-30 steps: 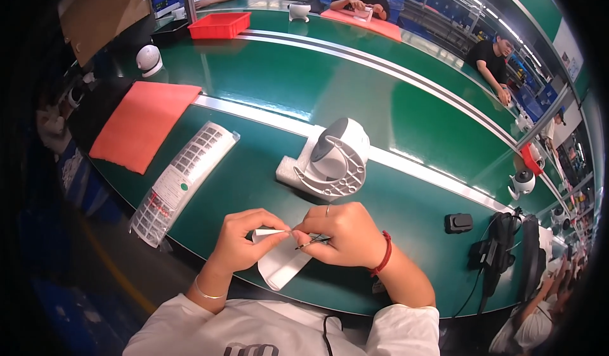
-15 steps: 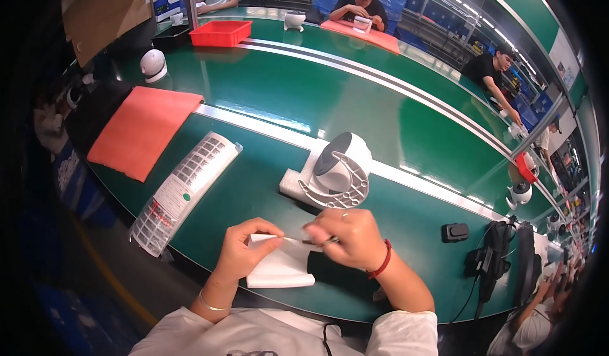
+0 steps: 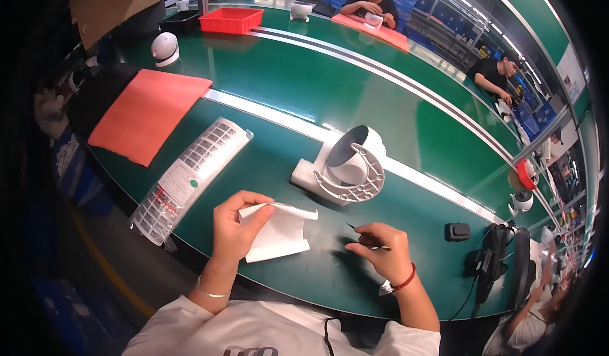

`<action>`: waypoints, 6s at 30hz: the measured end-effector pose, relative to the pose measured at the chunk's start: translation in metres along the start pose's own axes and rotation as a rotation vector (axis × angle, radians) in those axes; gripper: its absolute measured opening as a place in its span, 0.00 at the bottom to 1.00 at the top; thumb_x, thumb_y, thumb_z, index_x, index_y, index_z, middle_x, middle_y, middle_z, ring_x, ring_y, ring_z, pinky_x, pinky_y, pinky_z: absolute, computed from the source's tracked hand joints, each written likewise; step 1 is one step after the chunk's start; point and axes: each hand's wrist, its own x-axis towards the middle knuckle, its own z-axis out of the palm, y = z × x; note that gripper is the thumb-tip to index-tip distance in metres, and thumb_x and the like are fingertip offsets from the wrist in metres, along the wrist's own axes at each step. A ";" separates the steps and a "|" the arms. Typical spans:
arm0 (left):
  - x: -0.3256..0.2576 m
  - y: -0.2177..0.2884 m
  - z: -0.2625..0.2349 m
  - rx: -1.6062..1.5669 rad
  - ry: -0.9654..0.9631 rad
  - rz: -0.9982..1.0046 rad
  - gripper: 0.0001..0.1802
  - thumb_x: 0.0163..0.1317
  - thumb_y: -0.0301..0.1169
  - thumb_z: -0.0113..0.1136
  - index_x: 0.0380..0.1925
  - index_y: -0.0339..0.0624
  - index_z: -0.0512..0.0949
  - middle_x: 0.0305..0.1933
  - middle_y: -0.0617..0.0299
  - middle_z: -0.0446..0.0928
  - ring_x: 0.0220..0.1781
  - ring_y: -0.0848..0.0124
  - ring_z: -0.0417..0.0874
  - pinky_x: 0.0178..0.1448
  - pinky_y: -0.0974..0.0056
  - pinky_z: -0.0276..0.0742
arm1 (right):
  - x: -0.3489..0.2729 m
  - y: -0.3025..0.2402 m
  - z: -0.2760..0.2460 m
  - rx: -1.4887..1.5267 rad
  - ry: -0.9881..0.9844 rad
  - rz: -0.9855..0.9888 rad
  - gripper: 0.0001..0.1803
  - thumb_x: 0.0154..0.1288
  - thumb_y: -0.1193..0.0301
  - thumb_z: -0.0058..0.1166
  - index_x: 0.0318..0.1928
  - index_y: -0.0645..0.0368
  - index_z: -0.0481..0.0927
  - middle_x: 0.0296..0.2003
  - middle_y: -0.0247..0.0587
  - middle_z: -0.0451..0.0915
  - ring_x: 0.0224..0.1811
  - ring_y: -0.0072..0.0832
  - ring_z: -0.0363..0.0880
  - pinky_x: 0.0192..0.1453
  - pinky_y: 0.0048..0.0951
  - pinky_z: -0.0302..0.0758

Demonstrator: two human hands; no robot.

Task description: Apply small stickers and labels to white electronic components on an assembly line.

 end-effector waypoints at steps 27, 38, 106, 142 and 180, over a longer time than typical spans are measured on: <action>-0.005 0.029 0.041 0.124 -0.117 0.195 0.18 0.56 0.14 0.60 0.49 0.31 0.75 0.41 0.52 0.84 0.46 0.75 0.82 0.52 0.72 0.75 | 0.006 -0.084 -0.018 0.005 0.290 -0.719 0.15 0.43 0.90 0.63 0.35 0.65 0.82 0.33 0.43 0.83 0.36 0.35 0.83 0.41 0.29 0.79; -0.009 0.014 0.034 0.180 -0.162 0.189 0.19 0.51 0.14 0.65 0.46 0.31 0.79 0.37 0.57 0.85 0.46 0.74 0.83 0.48 0.71 0.78 | 0.001 -0.074 -0.023 0.192 0.169 -0.532 0.13 0.45 0.92 0.58 0.33 0.67 0.82 0.32 0.43 0.84 0.34 0.35 0.83 0.39 0.28 0.78; -0.035 -0.037 -0.010 0.280 -0.308 -0.145 0.06 0.52 0.19 0.66 0.32 0.35 0.83 0.31 0.56 0.84 0.33 0.71 0.86 0.38 0.71 0.78 | 0.037 -0.009 0.071 -0.264 0.618 -0.452 0.13 0.46 0.83 0.63 0.37 0.63 0.83 0.34 0.44 0.83 0.36 0.37 0.83 0.40 0.30 0.79; -0.056 -0.037 -0.032 0.630 0.018 0.172 0.07 0.50 0.24 0.68 0.31 0.41 0.82 0.32 0.59 0.84 0.31 0.63 0.86 0.34 0.65 0.80 | 0.252 0.180 -0.021 -1.104 0.309 -0.142 0.08 0.53 0.65 0.59 0.29 0.55 0.76 0.27 0.42 0.80 0.31 0.39 0.83 0.32 0.38 0.79; -0.057 -0.038 -0.044 0.590 -0.313 0.264 0.06 0.50 0.30 0.68 0.29 0.45 0.84 0.23 0.59 0.80 0.23 0.62 0.81 0.28 0.62 0.76 | 0.078 -0.067 0.109 -0.463 -0.369 -0.585 0.15 0.62 0.60 0.53 0.49 0.40 0.82 0.15 0.37 0.76 0.14 0.34 0.75 0.16 0.34 0.69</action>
